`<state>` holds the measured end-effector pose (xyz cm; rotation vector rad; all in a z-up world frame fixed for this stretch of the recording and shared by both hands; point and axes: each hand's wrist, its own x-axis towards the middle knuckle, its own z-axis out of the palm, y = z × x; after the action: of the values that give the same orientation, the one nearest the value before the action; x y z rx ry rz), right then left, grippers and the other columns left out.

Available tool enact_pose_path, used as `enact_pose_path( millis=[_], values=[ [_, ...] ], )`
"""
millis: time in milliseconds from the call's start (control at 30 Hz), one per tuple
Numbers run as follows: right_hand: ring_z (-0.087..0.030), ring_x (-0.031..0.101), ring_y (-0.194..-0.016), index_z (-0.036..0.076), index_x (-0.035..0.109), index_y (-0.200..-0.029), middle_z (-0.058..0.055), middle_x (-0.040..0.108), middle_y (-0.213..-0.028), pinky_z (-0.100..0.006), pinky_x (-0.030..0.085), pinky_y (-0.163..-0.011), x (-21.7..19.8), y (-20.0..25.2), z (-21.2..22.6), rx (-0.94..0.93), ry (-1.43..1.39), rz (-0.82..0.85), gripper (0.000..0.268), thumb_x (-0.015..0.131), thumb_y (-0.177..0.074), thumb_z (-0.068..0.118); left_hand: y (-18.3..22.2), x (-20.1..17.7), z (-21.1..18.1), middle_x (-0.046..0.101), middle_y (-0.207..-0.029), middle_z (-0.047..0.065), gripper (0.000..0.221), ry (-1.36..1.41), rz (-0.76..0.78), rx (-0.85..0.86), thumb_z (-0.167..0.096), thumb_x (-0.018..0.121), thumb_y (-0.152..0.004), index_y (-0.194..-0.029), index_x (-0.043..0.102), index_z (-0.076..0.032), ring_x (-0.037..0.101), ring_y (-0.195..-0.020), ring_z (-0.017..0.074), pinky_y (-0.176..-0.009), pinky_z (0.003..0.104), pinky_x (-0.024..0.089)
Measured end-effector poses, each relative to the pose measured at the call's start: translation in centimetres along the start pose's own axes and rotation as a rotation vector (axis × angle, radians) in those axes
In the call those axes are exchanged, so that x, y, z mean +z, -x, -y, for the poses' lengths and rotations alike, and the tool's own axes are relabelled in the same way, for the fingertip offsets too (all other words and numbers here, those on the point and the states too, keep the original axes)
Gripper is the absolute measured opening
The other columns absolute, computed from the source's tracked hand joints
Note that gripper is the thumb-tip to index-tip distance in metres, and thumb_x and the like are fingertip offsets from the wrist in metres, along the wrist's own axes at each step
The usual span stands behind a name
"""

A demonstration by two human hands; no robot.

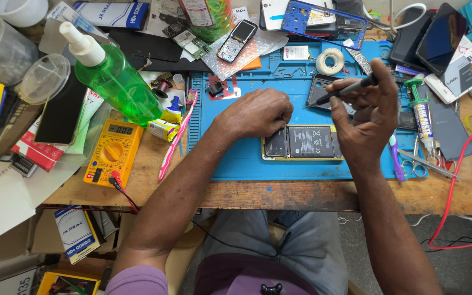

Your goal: The person uses a screwdriver to remove screws from the back of a disassembled smartphone. They then use a plastic pry tool to separate the back cover from the phone's frame. The person also briefly handles a second phone that rings during the process.

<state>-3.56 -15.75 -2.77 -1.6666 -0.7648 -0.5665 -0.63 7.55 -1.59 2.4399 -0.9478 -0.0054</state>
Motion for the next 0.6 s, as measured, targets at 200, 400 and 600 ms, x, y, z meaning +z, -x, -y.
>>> enact_pose_path(
  millis=[200, 400, 600],
  values=[
    [-0.020, 0.067, -0.118, 0.013, 0.027, -0.166, -0.015, 0.065, -0.122, -0.032, 0.059, -0.107, -1.0, 0.0, -0.7, -0.003, -0.009, -0.059, 0.071, 0.066, -0.115, -0.018, -0.2, 0.3, 0.0, 0.070, -0.089, 0.010, 0.004, -0.075, -0.006, 0.077, -0.007, 0.069, -0.080, -0.079, 0.072, -0.009, 0.068, -0.090, 0.0333, -0.074, 0.047, 0.053],
    [-0.022, 0.072, -0.119, 0.009, 0.036, -0.158, -0.014, 0.067, -0.116, -0.033, 0.063, -0.104, -0.3, -0.6, -0.1, -0.014, -0.063, 0.089, 0.069, 0.069, -0.103, -0.017, -0.4, -0.6, 0.6, 0.075, -0.089, 0.010, 0.009, 0.056, 0.030, 0.028, -0.005, 0.072, -0.079, -0.084, 0.078, -0.009, 0.072, -0.088, 0.0295, -0.076, 0.042, 0.056],
    [-0.022, 0.073, -0.117, 0.006, 0.045, -0.153, -0.015, 0.072, -0.121, -0.035, 0.065, -0.102, 1.2, -0.5, 0.7, -0.017, 0.083, 0.210, 0.067, 0.075, -0.096, -0.010, 0.0, -0.8, 1.1, 0.078, -0.086, 0.009, 0.011, 0.239, 0.085, -0.060, -0.010, 0.077, -0.081, -0.091, 0.077, -0.006, 0.076, -0.083, 0.0210, -0.077, 0.036, 0.058]
  ],
)
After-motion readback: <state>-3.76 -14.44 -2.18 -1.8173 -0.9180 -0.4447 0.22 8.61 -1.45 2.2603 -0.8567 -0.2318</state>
